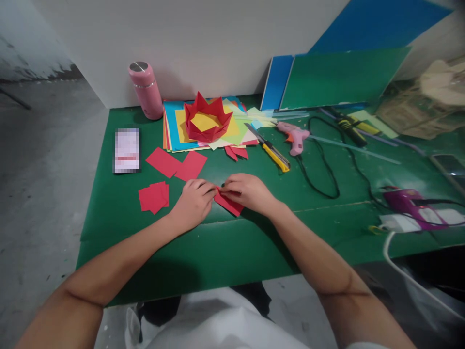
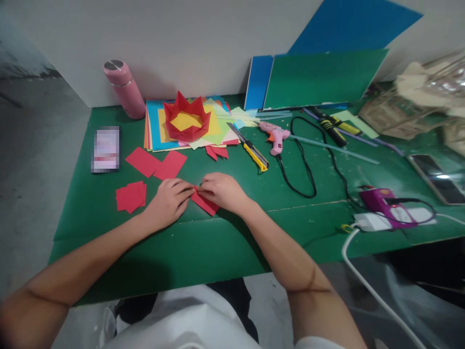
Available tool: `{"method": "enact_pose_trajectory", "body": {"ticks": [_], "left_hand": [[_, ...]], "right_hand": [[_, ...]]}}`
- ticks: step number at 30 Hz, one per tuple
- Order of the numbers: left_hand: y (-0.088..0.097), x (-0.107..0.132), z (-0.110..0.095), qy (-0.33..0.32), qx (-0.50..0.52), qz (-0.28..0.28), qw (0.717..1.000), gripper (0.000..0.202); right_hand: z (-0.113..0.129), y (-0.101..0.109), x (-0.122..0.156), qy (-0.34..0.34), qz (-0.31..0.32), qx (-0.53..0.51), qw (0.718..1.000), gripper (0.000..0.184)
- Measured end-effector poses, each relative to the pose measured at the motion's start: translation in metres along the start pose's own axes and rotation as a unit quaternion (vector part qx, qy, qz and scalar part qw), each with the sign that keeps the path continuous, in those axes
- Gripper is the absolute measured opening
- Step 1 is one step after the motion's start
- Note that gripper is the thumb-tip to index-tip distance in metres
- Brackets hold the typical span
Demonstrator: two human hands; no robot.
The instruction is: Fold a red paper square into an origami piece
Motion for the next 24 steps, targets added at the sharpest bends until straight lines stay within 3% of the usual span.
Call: {"method": "enact_pose_trajectory", "body": {"ticks": [14, 24], "left_hand": [[0.001, 0.000, -0.004, -0.007, -0.009, -0.004, 1.000, 0.027], [0.000, 0.001, -0.001, -0.012, 0.036, -0.010, 0.999, 0.027]], "right_hand": [[0.009, 0.002, 0.001, 0.052, -0.016, 0.053, 0.997, 0.029], [0.015, 0.000, 0.001, 0.065, 0.005, 0.102, 0.993, 0.037]]}}
Point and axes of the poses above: each hand's wrist, its own x-axis away from the middle knuckle, its own y-axis out of the back of the hand, z = x × y, the point moved 9 cm from there along -x, towards the middle knuckle, and after that the axes turned 4 degrees about z, right-handed, at the moved point
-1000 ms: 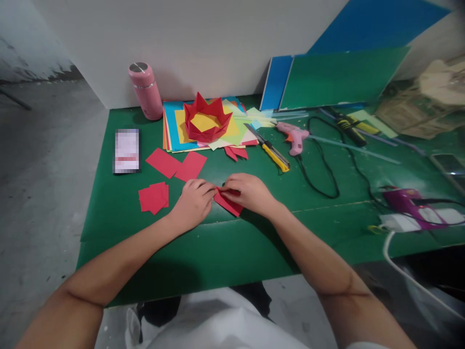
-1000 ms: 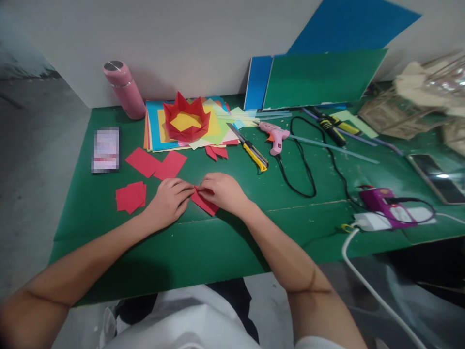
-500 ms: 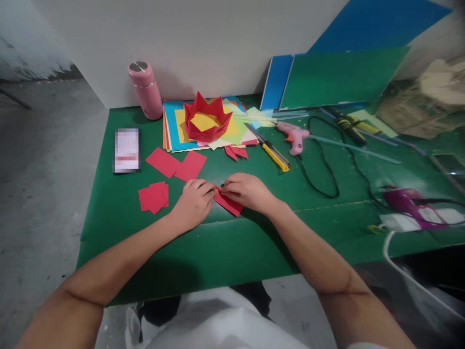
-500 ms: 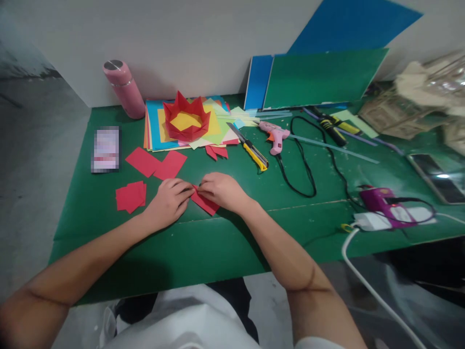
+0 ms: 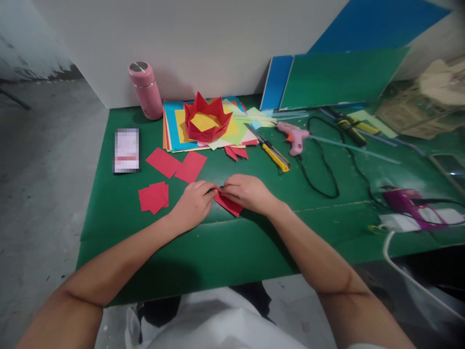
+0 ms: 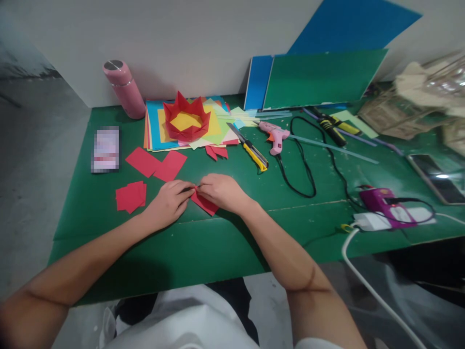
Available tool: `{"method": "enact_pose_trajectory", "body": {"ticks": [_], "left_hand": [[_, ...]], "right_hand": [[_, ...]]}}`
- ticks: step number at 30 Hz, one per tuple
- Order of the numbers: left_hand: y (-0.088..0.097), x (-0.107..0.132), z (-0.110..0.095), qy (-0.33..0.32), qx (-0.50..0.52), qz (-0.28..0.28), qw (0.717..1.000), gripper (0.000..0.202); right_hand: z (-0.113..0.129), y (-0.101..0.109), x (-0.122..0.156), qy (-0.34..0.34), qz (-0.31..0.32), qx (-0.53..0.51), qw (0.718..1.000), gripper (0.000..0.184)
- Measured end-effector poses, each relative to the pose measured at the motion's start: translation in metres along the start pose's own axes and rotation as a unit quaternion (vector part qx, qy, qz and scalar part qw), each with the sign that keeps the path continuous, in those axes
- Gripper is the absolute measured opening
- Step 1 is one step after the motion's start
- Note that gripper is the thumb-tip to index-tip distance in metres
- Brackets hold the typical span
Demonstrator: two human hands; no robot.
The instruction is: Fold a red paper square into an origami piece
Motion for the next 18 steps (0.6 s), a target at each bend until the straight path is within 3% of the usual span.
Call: {"method": "enact_pose_trajectory", "body": {"ticks": [18], "left_hand": [[0.0011, -0.0010, 0.0019, 0.006, 0.007, 0.004, 1.000, 0.027]], "right_hand": [[0.0028, -0.0005, -0.0015, 0.009, 0.023, 0.011, 1.000, 0.034]]}}
Point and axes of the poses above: each hand's wrist, its own x-axis away from the middle knuckle, its own y-axis out of the back of the hand, z = x × y, the point moved 9 cm from there along -x, towards the middle knuckle, and after that the axes turned 4 degrees about z, right-handed, at the moved point
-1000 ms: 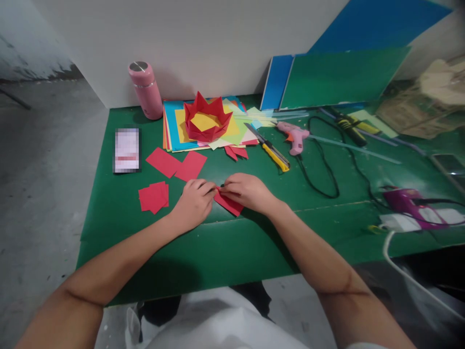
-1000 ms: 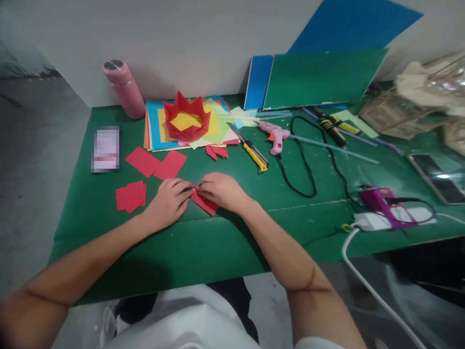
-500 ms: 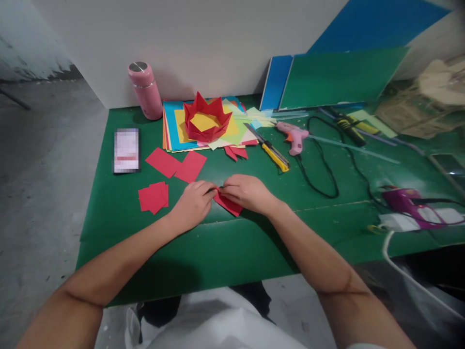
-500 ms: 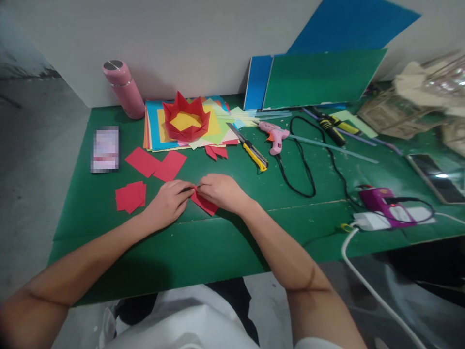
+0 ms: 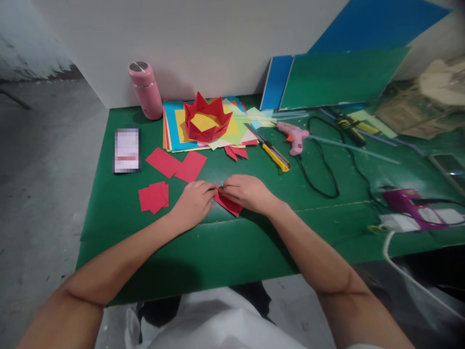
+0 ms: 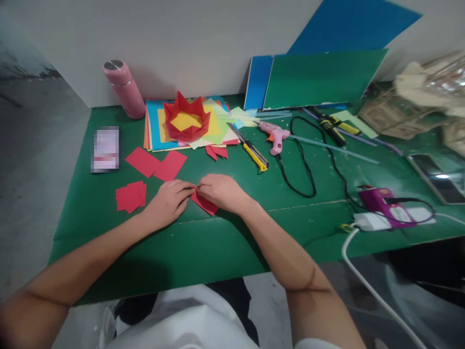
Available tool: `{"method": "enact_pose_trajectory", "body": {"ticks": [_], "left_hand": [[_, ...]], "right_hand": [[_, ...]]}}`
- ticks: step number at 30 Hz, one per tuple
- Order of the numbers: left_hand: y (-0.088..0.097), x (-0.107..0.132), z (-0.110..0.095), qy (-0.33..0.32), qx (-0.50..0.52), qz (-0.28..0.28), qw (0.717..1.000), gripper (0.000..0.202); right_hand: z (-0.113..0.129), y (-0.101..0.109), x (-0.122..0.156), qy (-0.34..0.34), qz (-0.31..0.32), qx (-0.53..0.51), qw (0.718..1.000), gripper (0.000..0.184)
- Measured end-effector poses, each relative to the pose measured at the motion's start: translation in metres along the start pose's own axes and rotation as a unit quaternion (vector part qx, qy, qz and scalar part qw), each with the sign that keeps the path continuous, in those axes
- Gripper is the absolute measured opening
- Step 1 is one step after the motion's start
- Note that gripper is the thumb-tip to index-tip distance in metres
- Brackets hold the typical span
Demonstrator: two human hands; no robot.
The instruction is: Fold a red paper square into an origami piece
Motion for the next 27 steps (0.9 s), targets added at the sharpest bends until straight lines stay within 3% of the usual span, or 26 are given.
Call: {"method": "enact_pose_trajectory", "body": {"ticks": [8, 27], "left_hand": [[-0.002, -0.002, 0.000, 0.009, -0.030, 0.014, 0.999, 0.028], [-0.007, -0.001, -0.003, 0.009, -0.086, 0.030, 0.996, 0.027]], "right_hand": [[-0.006, 0.001, 0.002, 0.003, -0.008, -0.060, 0.998, 0.031], [-0.021, 0.014, 0.010, -0.026, 0.053, -0.125, 0.990, 0.021]]}}
Point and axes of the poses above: each hand's wrist, its own x-axis away from the middle knuckle, its own y-axis out of the back of the hand, z = x × y, the point moved 9 cm from there along -x, towards the middle knuckle, and after that the axes turned 4 degrees about z, right-handed, at the moved point
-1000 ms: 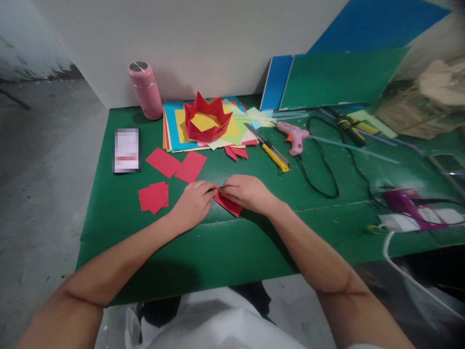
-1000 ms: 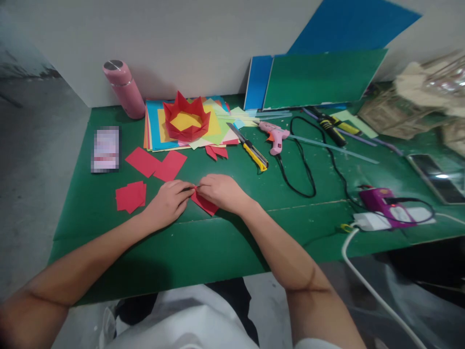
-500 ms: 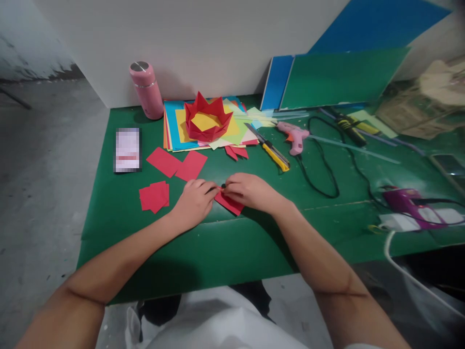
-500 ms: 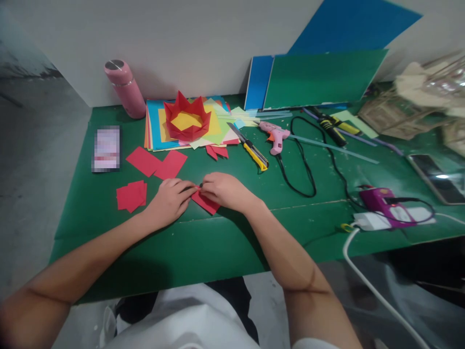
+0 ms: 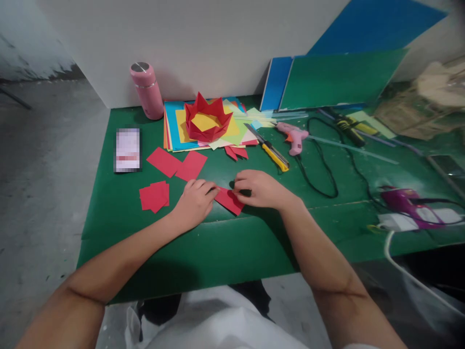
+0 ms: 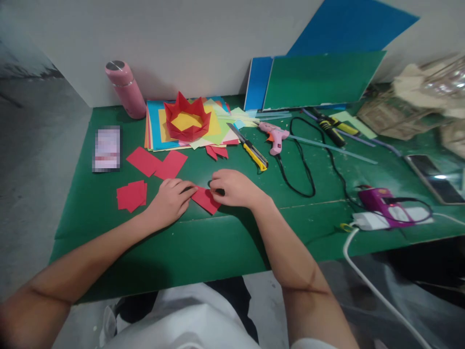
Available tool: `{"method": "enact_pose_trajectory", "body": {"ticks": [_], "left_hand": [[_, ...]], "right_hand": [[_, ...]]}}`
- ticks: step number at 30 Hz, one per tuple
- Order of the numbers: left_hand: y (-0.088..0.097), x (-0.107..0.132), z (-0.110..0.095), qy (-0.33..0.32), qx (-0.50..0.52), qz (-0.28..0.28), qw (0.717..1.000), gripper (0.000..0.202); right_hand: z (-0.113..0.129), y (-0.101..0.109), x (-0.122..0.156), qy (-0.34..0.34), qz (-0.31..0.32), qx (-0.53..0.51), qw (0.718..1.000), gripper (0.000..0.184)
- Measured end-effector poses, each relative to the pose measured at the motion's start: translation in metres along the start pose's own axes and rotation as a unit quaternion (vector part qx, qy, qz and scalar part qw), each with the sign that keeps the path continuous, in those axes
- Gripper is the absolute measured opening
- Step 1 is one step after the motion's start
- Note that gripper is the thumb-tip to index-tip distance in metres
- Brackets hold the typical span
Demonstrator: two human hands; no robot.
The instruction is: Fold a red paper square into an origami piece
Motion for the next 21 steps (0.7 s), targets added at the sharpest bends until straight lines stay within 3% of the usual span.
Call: {"method": "enact_pose_trajectory", "body": {"ticks": [5, 12, 16, 21], "left_hand": [[-0.001, 0.001, 0.000, 0.007, 0.005, 0.003, 1.000, 0.028], [0.001, 0.002, 0.001, 0.018, 0.009, -0.018, 1.000, 0.028], [0.003, 0.002, 0.000, 0.021, -0.006, -0.035, 0.999, 0.026], [0.007, 0.002, 0.001, 0.024, -0.009, -0.055, 0.998, 0.024]], "right_hand": [[0.002, -0.001, 0.001, 0.011, 0.011, 0.035, 0.999, 0.021], [0.007, 0.007, -0.001, 0.011, -0.067, 0.035, 0.997, 0.026], [0.011, -0.006, -0.006, 0.039, -0.042, 0.013, 0.998, 0.046], [0.007, -0.010, -0.008, 0.038, -0.036, 0.046, 0.998, 0.034]]}}
Point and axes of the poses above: each hand's wrist, its own x-axis away from the middle knuckle, its own y-axis out of the back of the hand, z = x × y, the point moved 9 cm from there along -x, towards the middle knuckle, and after that the axes turned 4 degrees about z, right-handed, at the moved point
